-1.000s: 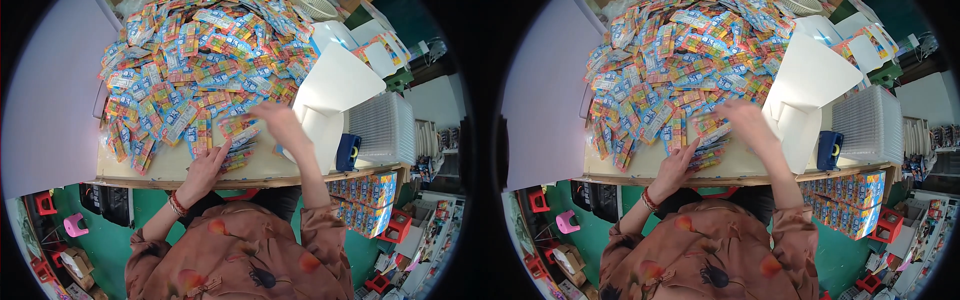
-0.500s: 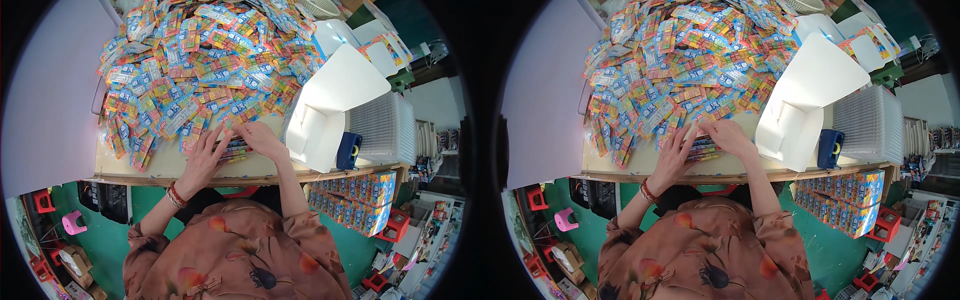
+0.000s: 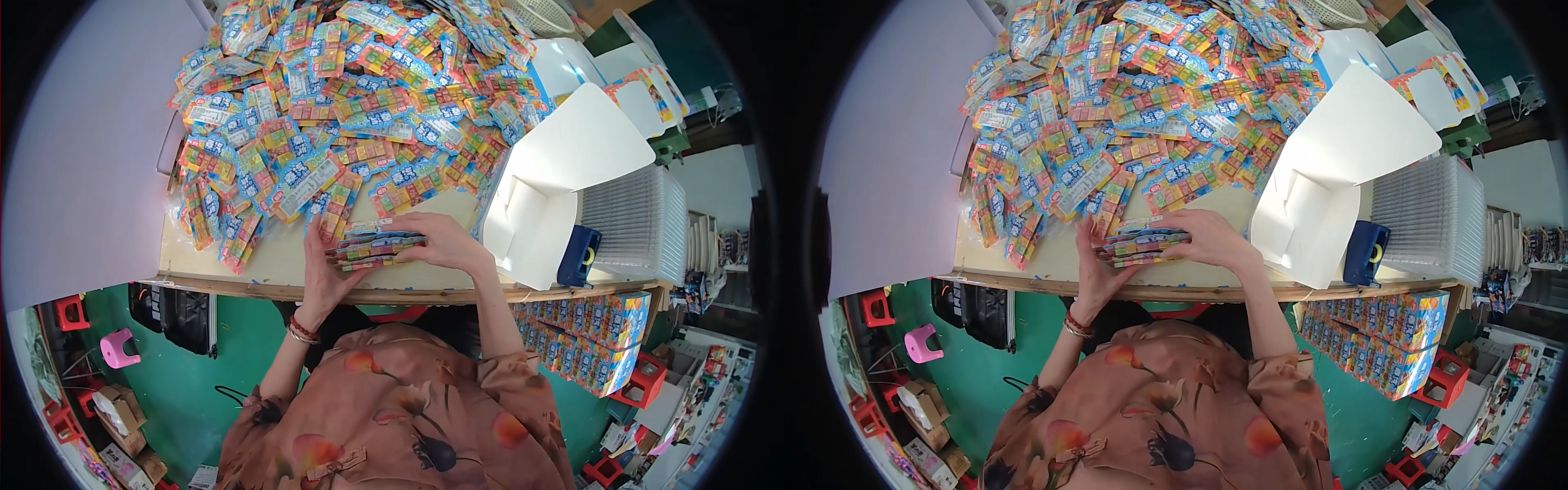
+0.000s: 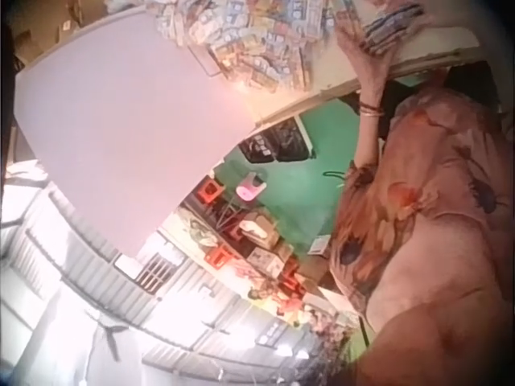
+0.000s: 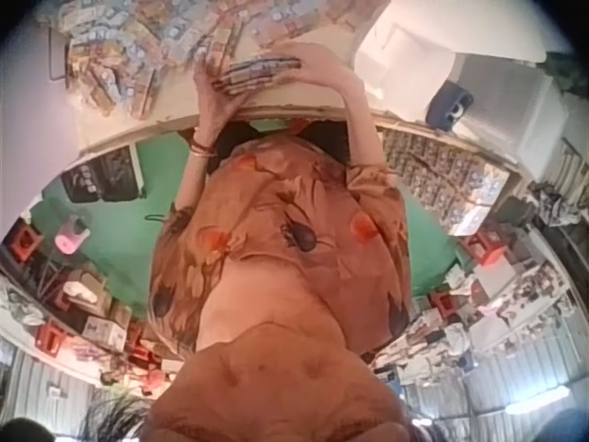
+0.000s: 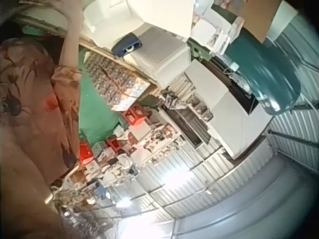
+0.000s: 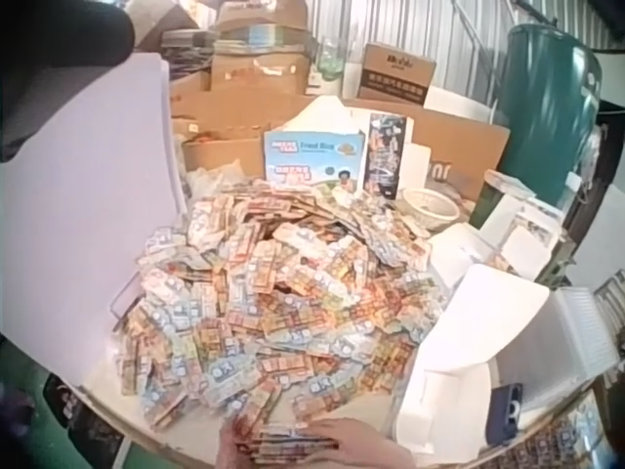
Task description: Packing small card packets into display boxes on a factory workbench.
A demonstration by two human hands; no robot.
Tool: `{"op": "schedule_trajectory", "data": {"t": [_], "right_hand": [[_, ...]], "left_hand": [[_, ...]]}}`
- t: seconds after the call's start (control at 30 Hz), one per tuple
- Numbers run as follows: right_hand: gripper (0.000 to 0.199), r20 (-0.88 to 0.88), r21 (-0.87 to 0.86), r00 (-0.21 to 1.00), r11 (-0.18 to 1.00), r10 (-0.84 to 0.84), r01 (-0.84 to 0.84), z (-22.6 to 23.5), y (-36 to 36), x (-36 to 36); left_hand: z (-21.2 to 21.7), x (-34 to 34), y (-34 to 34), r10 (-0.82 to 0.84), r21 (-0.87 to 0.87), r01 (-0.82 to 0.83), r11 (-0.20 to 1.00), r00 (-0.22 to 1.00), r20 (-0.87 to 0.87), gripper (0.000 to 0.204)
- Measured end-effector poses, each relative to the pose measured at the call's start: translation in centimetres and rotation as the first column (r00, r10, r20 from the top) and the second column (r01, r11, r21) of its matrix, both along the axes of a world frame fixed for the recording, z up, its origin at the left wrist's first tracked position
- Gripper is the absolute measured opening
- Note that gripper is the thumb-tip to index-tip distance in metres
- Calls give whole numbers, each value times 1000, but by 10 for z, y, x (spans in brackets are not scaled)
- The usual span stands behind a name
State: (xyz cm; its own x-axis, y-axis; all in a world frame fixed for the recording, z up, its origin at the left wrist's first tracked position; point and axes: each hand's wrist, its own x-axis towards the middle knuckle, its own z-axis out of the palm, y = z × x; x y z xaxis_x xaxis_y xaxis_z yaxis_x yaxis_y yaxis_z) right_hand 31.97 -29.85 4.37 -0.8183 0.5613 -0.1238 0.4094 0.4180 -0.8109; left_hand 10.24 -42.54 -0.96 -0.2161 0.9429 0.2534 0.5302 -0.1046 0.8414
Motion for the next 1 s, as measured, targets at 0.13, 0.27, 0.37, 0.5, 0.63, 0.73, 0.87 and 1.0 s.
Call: {"op": "schedule_trajectory", "data": {"t": [0.13, 0.27, 0.37, 0.5, 0.63, 0.73, 0.87, 1.0], "right_hand": [[48, -39, 38, 999, 999, 15, -14, 2, -2, 3], [43, -33, -76, 998, 996, -57, 55, 6, -8, -2], [36, -106, 136, 987, 981, -123, 137, 4, -16, -2], [22, -159, 373, 973, 903, -166, 215, 4, -33, 3], [22, -212, 263, 951, 924, -225, 277, -1, -40, 2], [21, -249, 236, 943, 931, -220, 279, -2, -39, 6], [19, -272, 167, 908, 913, -319, 371, 19, -31, 6], [15, -290, -300, 710, 766, -641, 569, 65, -15, 6]], "left_hand": [[11, 6, 15, -223, -60, 221, 973, 975, -17, 109], [9, -2, 20, -349, -186, 356, 916, 934, 70, 122], [-4, -7, 21, -365, -178, 393, 902, 915, 171, 131], [1, -8, 24, -366, -195, 448, 872, 864, 346, 104], [12, -20, 36, -476, -114, 464, 878, 869, -135, 98], [17, -20, 43, -539, -210, 517, 830, 839, -66, 95], [6, -22, 45, -522, -170, 498, 850, 840, -150, 89], [9, -18, 43, -456, -88, 448, 890, 878, -145, 85]]}}
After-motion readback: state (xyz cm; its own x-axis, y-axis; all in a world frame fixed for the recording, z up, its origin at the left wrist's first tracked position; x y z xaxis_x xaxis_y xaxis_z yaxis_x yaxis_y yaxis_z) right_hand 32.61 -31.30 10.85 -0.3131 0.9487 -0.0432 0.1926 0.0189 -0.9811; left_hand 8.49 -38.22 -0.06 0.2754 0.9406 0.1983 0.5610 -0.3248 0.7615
